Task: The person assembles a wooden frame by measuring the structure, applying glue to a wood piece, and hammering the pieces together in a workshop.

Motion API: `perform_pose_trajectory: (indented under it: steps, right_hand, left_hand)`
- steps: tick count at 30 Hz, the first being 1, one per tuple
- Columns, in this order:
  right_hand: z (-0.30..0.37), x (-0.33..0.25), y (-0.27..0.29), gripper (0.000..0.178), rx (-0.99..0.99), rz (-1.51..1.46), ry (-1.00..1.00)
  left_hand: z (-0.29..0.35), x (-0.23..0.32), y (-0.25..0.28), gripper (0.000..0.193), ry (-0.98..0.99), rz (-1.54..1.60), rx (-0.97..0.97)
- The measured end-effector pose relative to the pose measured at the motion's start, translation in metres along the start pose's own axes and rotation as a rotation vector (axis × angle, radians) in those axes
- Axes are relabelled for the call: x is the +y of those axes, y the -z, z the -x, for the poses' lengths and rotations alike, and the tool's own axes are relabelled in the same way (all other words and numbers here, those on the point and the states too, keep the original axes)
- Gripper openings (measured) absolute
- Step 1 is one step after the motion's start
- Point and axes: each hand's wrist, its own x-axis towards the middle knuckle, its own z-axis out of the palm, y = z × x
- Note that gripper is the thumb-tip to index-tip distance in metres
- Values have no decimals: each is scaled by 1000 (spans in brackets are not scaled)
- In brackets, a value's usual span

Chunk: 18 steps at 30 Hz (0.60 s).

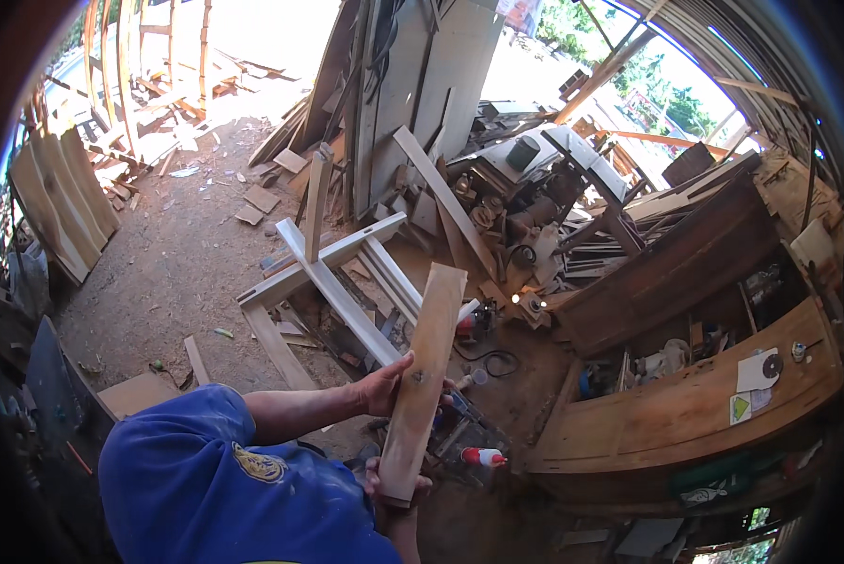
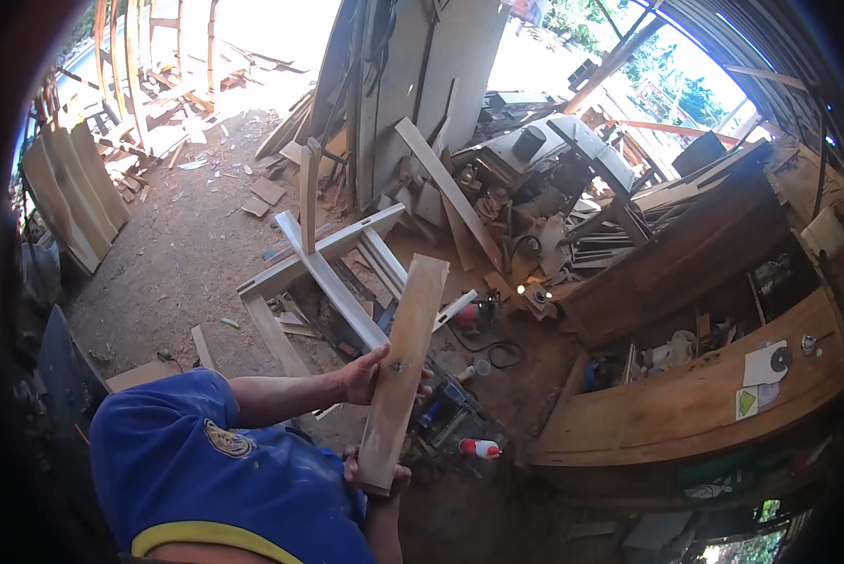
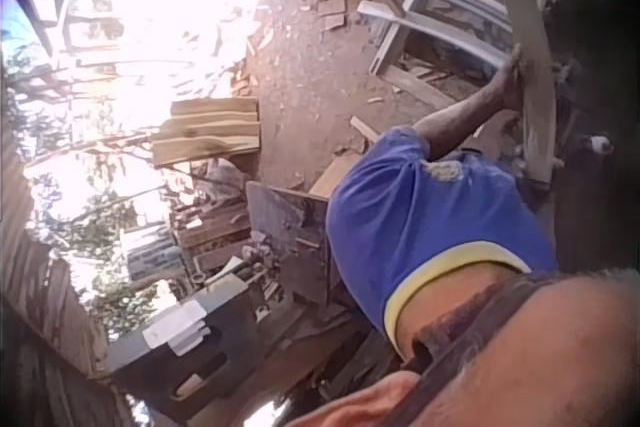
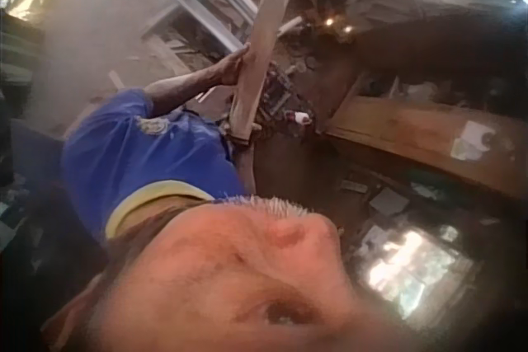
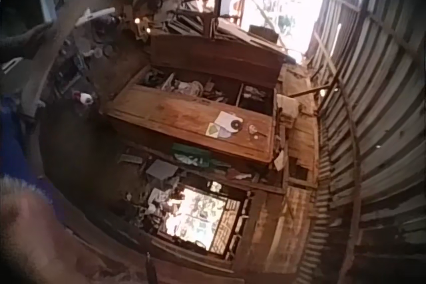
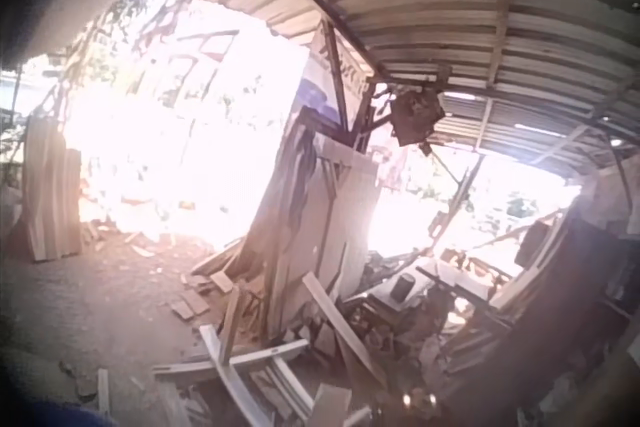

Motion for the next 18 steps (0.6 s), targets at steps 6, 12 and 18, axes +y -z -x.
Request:
perform_pose_trajectory:
  steps: [6,12,18]
  right_hand:
    - [16,-91,18,49,402,427,-96]
    - [20,-133,51,26,361,592,-15]
    - [18,-166,64,30,266,847,-181]
  left_hand:
    - [-25,24,-15,88,-256,-190,323]
    - [-55,24,-30,84,-416,-191,452]
    - [-62,8,-38,81,-527,-205,504]
